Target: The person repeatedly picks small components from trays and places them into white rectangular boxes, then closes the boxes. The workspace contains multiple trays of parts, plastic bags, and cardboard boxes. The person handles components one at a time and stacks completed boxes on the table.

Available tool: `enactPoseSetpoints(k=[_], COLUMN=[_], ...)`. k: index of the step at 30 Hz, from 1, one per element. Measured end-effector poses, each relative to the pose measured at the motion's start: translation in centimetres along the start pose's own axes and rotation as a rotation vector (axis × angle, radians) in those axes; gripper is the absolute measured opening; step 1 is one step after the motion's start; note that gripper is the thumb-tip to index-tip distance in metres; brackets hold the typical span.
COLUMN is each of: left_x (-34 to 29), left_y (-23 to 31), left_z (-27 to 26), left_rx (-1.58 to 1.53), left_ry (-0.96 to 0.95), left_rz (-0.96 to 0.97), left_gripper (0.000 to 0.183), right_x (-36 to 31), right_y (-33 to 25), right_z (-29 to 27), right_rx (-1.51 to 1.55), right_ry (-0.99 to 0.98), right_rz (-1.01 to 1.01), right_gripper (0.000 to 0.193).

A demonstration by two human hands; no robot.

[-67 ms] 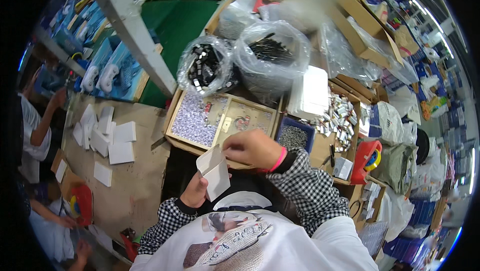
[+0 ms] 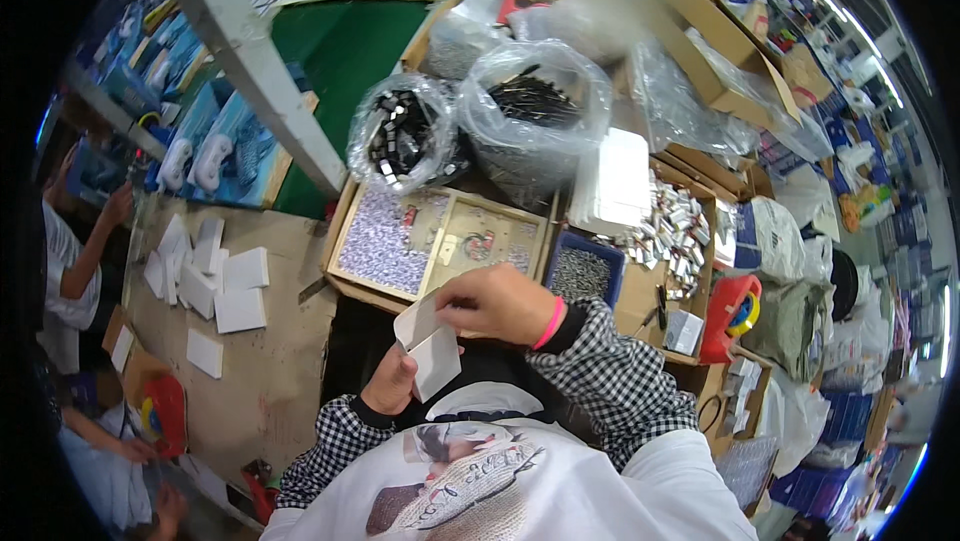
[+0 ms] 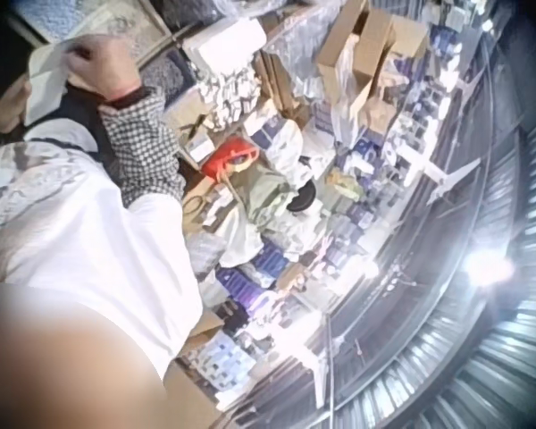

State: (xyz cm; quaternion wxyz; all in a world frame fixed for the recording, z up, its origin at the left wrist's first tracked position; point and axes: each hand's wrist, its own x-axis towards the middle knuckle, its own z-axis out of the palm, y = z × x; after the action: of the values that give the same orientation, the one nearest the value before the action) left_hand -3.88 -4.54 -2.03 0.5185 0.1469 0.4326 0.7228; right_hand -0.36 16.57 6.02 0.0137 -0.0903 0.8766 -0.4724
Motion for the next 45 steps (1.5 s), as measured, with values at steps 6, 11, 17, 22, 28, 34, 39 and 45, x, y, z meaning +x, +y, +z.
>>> enactPoseSetpoints(k=[6,11,17,22,28,34,39,45], left_x=[2.1,3.1,3.5,3.4,3.8,3.7,4.0,4.8], left_y=[-0.1,-1.1,-1.6,-1.8,-2.1,-2.3,-2.3,-2.0], left_z=[2.5,3.6,3.8,4.0,4.7,5.3,5.5,6.2], left_rx=[0.004,-0.069,-0.105,-0.121,-0.123,-0.067,0.0,0.016], left_ry=[-0.154,-0.249,-0.202,-0.159,-0.152,-0.165,-0.182,-0.198], left_rz=[-0.089,-0.131,-0.114,-0.108,-0.1,-0.101,-0.124,-0.205], left_gripper=[0.11,0.108,0.108,0.105,0.102,0.102,0.102,0.1], right_x=[-1.8,-6.1,-11.4,-13.7,-13.8,-13.4,-13.5,-11.5], right_y=[-2.5,-0.7,9.9,14.6,15.0,15.1,11.6,3.8], right_z=[-0.8,-1.7,-2.7,-1.6,-1.3,-1.3,-3.7,-5.0], right_rx=[-0.162,-0.085,-0.524,-0.566,-0.482,-0.52,-0.341,-0.168], right_ry=[-0.007,0.325,0.303,0.229,0.336,0.246,0.416,0.394], right_rz=[0.163,0.095,0.57,0.569,0.489,0.562,0.467,0.175], right_gripper=[0.02,0.015,0.015,0.015,0.015,0.016,0.017,0.011])
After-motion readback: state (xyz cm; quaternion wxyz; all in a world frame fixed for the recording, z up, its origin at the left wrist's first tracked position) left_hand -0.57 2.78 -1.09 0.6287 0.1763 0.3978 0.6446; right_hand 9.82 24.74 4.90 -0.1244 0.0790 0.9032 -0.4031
